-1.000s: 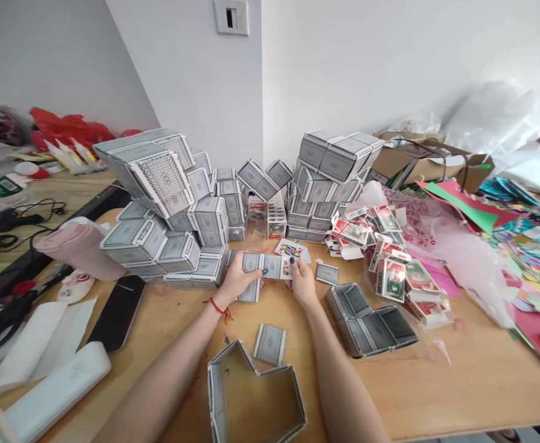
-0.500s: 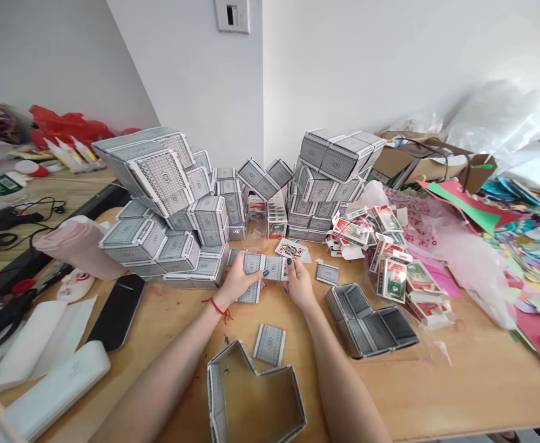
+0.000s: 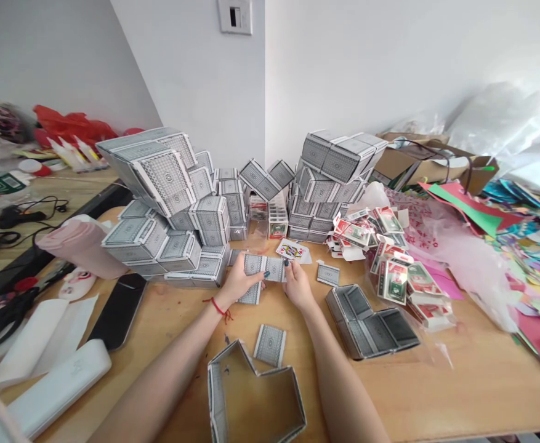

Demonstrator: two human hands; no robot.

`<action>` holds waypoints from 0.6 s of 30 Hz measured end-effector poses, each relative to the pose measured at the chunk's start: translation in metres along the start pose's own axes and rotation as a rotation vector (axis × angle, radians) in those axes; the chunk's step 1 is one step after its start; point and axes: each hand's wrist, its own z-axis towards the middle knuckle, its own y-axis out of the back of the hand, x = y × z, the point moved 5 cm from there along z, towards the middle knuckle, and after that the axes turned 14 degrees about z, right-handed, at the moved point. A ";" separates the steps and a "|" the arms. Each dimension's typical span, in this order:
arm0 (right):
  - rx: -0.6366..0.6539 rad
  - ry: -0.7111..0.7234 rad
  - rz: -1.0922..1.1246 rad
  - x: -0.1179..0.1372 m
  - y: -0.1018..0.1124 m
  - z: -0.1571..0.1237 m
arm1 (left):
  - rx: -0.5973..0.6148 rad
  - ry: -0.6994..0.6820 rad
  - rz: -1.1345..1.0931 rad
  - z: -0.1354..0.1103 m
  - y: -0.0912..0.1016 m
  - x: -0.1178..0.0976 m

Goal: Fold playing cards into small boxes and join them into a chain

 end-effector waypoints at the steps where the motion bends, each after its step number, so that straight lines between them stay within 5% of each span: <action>1: 0.003 -0.002 0.007 -0.001 -0.001 0.000 | 0.003 -0.003 0.000 0.000 0.000 0.000; 18: 0.083 -0.014 0.101 0.001 -0.008 -0.004 | 0.007 -0.018 0.015 0.000 0.000 -0.001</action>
